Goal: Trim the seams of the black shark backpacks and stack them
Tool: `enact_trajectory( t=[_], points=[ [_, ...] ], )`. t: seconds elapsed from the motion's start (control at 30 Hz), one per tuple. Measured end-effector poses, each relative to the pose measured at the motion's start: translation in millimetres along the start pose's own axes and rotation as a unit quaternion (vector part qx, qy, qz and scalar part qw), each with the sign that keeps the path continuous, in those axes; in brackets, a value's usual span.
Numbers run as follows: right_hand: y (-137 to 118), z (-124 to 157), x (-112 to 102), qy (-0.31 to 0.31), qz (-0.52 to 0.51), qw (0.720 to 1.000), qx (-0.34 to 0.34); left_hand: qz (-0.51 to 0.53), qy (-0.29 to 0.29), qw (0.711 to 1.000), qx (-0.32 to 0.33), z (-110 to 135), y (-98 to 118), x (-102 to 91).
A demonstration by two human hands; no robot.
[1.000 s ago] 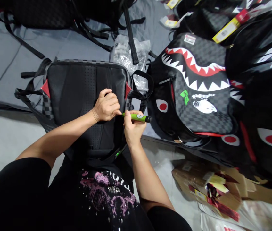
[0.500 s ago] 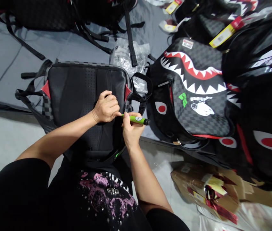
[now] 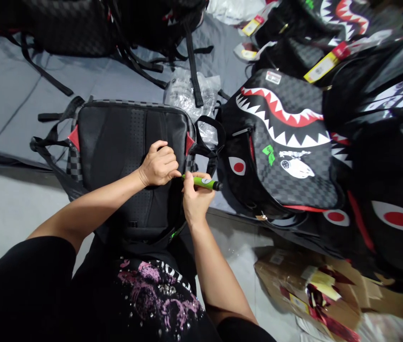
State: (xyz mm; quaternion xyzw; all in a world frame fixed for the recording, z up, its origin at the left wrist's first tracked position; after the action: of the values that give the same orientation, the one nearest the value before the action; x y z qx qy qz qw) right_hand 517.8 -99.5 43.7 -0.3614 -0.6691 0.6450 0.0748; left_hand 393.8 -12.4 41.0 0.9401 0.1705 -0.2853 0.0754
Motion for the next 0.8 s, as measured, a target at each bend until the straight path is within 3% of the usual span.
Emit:
enact_trajectory(
  t=[0.13, 0.3, 0.43, 0.53, 0.63, 0.73, 0.8],
  points=[
    [0.9, 0.6, 1.0, -0.011, -0.007, 1.0, 0.0, -0.006, -0.001, 1.0, 0.003, -0.8, 2.1, -0.8],
    [0.8, -0.1, -0.2, -0.015, -0.022, 1.0, 0.009, -0.017, -0.049, 0.999, 0.003, -3.9, -1.0, 2.0],
    [-1.5, 2.6, -6.6, -0.03, -0.054, 0.997, 0.036, 0.001, -0.143, 0.987, 0.07, -16.6, -12.1, 7.4],
    [-8.6, 13.8, -18.9, -0.003, -0.07, 0.997, 0.035, -0.018, -0.205, 0.97, 0.13, -29.6, -21.2, 2.7],
    [-24.2, 30.8, -26.1, -0.005, -0.088, 0.996, -0.032, -0.04, -0.206, 0.97, 0.124, -48.8, -26.5, -25.6],
    [-59.6, 45.9, -33.7, -0.007, -0.061, 0.978, -0.2, -0.094, -0.181, 0.976, 0.076, -73.3, -22.2, -80.0],
    [-94.3, 51.3, -45.3, 0.007, -0.035, 0.943, -0.331, -0.144, -0.16, 0.976, 0.022, -91.7, -13.9, -123.6]
  ],
)
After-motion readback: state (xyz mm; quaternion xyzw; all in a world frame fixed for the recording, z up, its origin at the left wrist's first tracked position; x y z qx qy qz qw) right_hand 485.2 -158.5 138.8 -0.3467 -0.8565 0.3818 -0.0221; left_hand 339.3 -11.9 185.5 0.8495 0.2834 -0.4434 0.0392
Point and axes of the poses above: each hand's wrist, its own z-axis away from the middle knuckle, its own x-axis out of the palm, y = z × x, the point moved 5 cm from there along -z, towards the middle knuckle
